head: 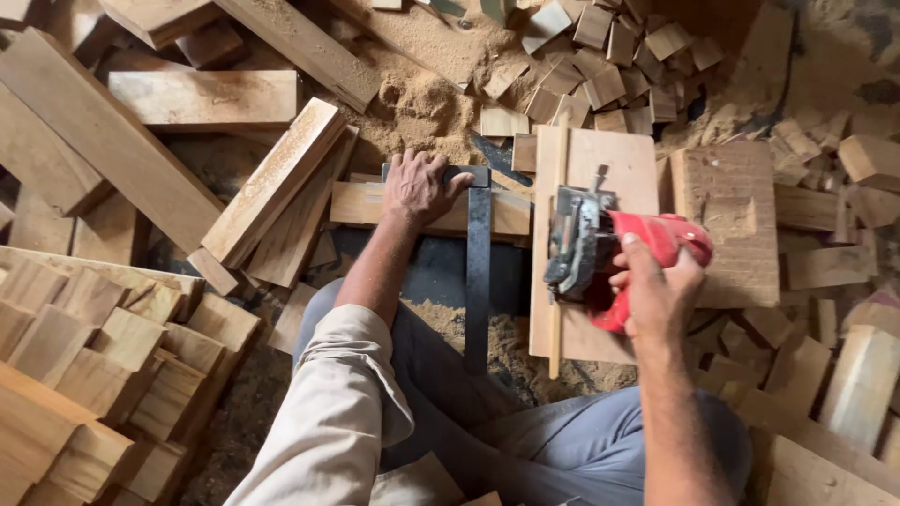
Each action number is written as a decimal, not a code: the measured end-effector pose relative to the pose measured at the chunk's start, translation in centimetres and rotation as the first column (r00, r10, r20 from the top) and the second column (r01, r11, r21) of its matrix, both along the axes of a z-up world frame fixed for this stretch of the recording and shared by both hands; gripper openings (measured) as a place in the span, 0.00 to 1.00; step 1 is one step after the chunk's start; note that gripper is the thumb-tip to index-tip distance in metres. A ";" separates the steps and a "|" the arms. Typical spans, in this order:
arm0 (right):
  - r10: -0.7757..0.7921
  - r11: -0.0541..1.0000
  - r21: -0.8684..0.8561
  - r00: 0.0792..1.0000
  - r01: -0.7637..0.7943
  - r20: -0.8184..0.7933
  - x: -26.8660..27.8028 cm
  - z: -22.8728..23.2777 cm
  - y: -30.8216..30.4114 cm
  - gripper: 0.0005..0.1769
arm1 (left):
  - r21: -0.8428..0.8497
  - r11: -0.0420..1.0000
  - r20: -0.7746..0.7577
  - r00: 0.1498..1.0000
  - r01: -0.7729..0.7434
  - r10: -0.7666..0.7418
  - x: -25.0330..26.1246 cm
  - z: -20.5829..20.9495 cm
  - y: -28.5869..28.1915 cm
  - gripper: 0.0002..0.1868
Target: Measuring wooden blocks with a square and cutting them using a jigsaw.
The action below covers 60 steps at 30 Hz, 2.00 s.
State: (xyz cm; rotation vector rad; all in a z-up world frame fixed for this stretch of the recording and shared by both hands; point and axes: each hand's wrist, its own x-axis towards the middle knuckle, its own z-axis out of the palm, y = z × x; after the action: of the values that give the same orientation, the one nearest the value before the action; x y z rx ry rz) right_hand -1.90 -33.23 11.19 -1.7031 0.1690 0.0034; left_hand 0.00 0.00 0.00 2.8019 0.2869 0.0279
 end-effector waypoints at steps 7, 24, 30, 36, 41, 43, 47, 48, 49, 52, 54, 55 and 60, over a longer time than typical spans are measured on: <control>0.069 0.997 -0.025 0.997 -0.069 0.027 -2.6 -1.0 2.1 0.10 | 0.001 0.999 -0.025 0.999 -0.044 0.044 0.3 0.5 0.0 0.39; 0.049 0.998 0.037 0.998 -0.047 -0.045 -3.3 -4.4 3.9 0.08 | -0.009 0.995 0.001 0.995 -0.102 0.102 0.3 -0.3 0.3 0.38; 0.063 0.998 0.016 0.998 -0.063 -0.015 -3.3 -3.8 4.3 0.08 | -0.007 0.993 0.032 0.992 -0.121 0.121 0.4 -0.6 0.3 0.38; 0.067 0.998 0.009 0.998 -0.067 -0.019 -3.2 -3.8 4.3 0.08 | 0.020 0.993 -0.006 0.994 -0.113 0.113 0.7 -0.8 0.5 0.39; 0.072 0.997 0.031 0.997 -0.071 -0.027 -3.2 -3.7 4.3 0.08 | 0.040 0.993 -0.048 0.993 -0.109 0.111 0.8 -1.0 0.4 0.40; 0.074 0.997 0.031 0.997 -0.073 -0.027 -3.1 -3.7 4.4 0.08 | 0.043 0.993 -0.042 0.993 -0.113 0.115 0.8 -1.2 0.5 0.40; 0.073 0.997 0.030 0.997 -0.072 -0.026 -3.1 -3.5 4.6 0.07 | 0.033 0.992 -0.026 0.993 -0.118 0.119 0.8 -1.1 0.5 0.40; 0.071 0.997 0.038 0.997 -0.070 -0.023 -3.1 -3.4 4.7 0.07 | 0.027 0.993 -0.028 0.993 -0.118 0.118 0.8 -1.1 0.6 0.40; 0.072 0.997 0.036 0.997 -0.071 -0.025 -3.1 -3.5 4.6 0.07 | 0.026 0.993 -0.031 0.992 -0.119 0.120 0.7 -1.1 0.5 0.40; 0.076 0.997 0.029 0.997 -0.075 -0.023 -2.9 -3.6 4.6 0.07 | 0.016 0.992 -0.025 0.992 -0.123 0.123 0.7 -1.0 0.5 0.39; 0.075 0.997 0.026 0.997 -0.075 -0.014 -2.9 -3.4 4.8 0.07 | 0.022 0.992 -0.007 0.993 -0.121 0.121 0.6 -1.0 0.6 0.38; 0.078 0.997 0.025 0.997 -0.077 -0.015 -2.9 -3.3 4.9 0.07 | 0.021 0.992 -0.008 0.992 -0.123 0.124 0.6 -1.0 0.6 0.38; 0.073 0.997 0.023 0.997 -0.073 -0.020 -2.9 -3.1 5.0 0.06 | 0.022 0.993 0.017 0.993 -0.115 0.114 0.6 -1.3 0.6 0.37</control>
State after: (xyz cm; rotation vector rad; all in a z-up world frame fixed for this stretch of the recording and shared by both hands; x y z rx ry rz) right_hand -4.77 -28.24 8.13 -1.6864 0.1219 0.0770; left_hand 0.59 0.56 -1.27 2.8029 0.4460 0.0797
